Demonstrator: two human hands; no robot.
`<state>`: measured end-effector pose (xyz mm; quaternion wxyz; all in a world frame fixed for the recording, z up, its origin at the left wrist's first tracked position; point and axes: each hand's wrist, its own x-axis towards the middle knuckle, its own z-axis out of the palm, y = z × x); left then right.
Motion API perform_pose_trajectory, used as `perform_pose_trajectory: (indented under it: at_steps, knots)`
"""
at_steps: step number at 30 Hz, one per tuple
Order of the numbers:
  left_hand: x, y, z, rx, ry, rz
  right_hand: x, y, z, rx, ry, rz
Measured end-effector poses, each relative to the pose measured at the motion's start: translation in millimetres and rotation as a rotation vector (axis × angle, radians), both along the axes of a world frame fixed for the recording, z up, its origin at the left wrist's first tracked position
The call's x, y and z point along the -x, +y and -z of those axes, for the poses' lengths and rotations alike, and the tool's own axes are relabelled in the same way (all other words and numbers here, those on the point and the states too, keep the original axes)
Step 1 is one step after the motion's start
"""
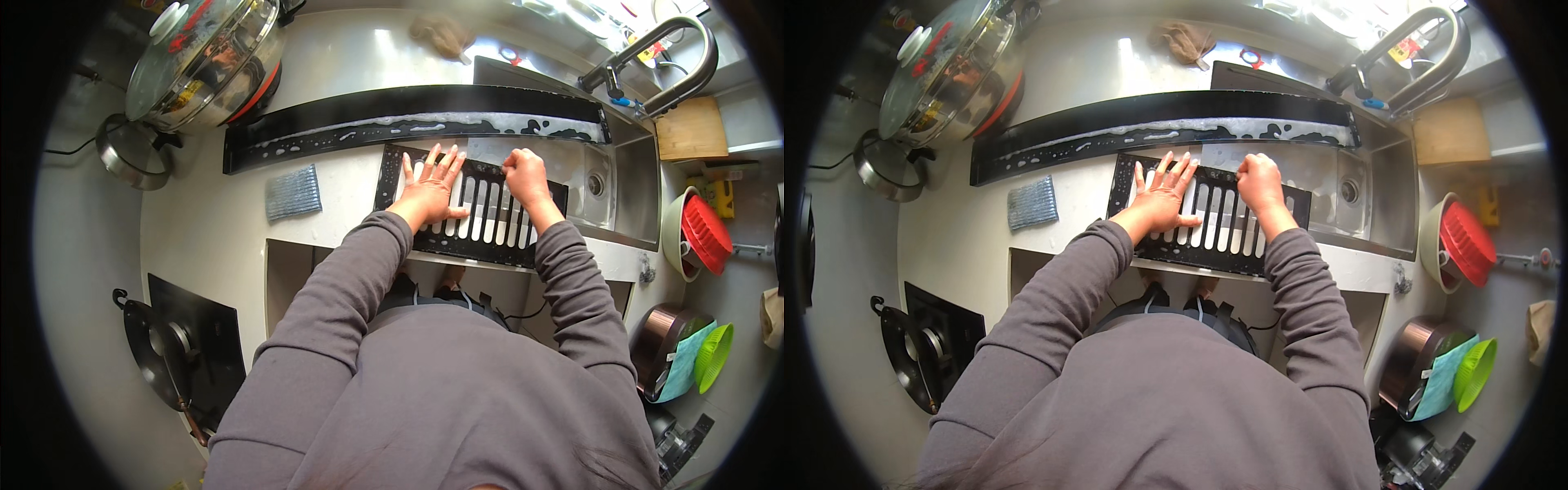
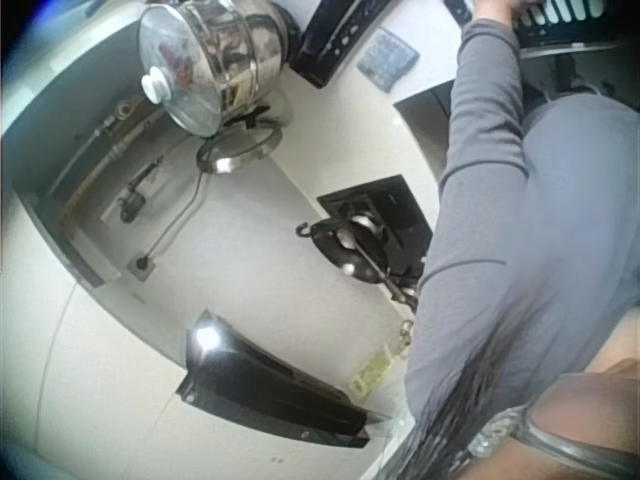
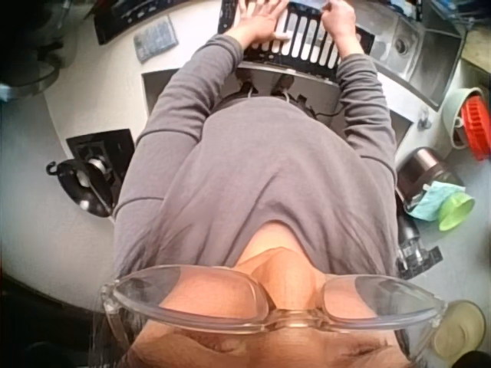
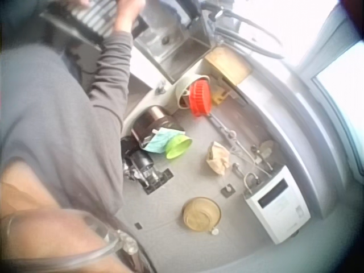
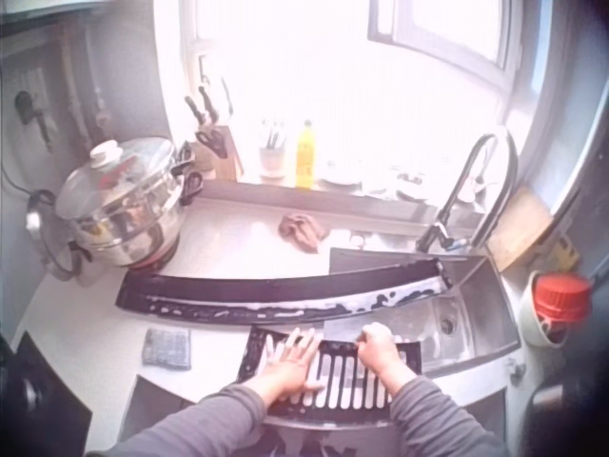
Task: The person scrubs a black grill grate with a small abrasive pad on a kitchen countertop, then rinses it under running water from the sink faucet. The grate is handled by hand throughout the process.
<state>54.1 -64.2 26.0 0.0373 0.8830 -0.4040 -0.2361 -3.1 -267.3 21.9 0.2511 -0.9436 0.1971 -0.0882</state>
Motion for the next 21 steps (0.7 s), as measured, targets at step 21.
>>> perform_pose_trajectory:
  at_steps: [21]
  knots:
    - [0.9,0.1,0.1,0.016,0.006,-0.011,-9.0,-16.0,-10.9,-0.066,0.097,-0.165]
